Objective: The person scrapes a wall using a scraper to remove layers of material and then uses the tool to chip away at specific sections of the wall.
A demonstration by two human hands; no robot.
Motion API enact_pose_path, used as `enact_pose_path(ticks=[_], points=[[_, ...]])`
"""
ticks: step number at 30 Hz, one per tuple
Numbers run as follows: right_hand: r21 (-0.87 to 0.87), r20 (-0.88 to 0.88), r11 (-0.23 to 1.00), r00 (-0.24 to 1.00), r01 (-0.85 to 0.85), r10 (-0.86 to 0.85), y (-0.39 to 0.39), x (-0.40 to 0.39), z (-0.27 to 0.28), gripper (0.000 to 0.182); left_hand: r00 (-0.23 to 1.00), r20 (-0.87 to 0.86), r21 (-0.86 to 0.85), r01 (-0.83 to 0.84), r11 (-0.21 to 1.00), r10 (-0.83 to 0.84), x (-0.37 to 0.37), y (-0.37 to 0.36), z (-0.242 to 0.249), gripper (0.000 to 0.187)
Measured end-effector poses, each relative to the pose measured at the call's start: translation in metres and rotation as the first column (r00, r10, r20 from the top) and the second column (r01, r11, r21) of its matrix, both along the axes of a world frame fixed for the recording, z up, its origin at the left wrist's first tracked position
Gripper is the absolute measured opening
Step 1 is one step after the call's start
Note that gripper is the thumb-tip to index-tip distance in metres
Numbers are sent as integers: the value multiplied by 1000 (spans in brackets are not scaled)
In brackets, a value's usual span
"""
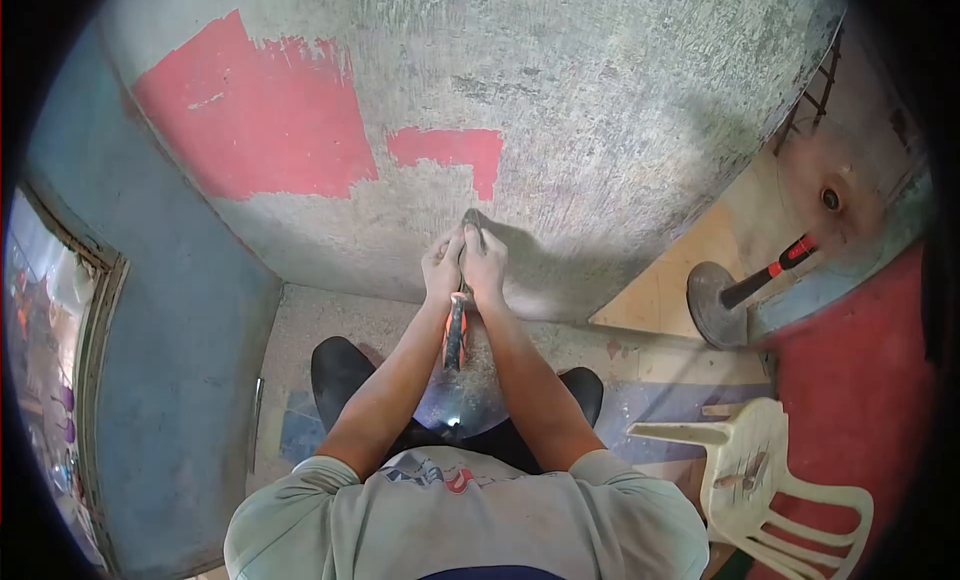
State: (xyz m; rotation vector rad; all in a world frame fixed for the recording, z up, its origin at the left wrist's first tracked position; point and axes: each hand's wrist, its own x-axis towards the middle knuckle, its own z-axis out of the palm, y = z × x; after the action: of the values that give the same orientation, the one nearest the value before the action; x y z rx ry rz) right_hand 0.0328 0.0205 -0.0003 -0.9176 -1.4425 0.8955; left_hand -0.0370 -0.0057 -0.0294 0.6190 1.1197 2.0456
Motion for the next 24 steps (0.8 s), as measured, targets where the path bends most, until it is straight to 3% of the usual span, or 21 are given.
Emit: enact_pose_path(ticks=[1,2,3,5,8,10,11,14,17,20,24], points=[[-81,-37,997,999,0,-3,-5,0,-5,36,1000,-1,-28,7,1000,-7,0,-1,-12,29],[-50,-13,999,1000,15,-16,-6,0,-9,36,1000,0,-54,15,998,-15,2,0,-23,29],[-11,8,999,1000,30,-30,-4,0,-1,35,1000,-3,-94,-8,996,8,6,-5,0,26],[64,-15,998,1000,-9,10,7,-3,25,32,999,-48,18,7,1000,-6,-1,4,29,24],[41,6,999,1000,5,-6,3,-6,77,32,998,-40,126,53,991,-49,-10,11,53,22],[64,10,997,999,37,-37,1,-8,72,32,996,-51,188,85,978,-77,-13,11,55,21],[54,-4,998,999,44,-44,-2,-8,58,32,989,-145,115,43,992,-26,-16,12,39,21],[-48,25,996,997,69,-68,-4,-7,10,32,996,-33,25,80,996,-80,-11,5,-12,22],[-62,11,993,995,98,-98,-6,-6,5,30,992,-74,71,108,992,-103,-9,6,0,24],[-15,-38,999,999,38,-38,-2,-5,48,30,990,-98,62,103,993,-97,-9,7,40,24],[-50,-71,997,995,60,-64,-4,-8,40,31,987,-101,66,131,989,-124,-11,8,33,24]])
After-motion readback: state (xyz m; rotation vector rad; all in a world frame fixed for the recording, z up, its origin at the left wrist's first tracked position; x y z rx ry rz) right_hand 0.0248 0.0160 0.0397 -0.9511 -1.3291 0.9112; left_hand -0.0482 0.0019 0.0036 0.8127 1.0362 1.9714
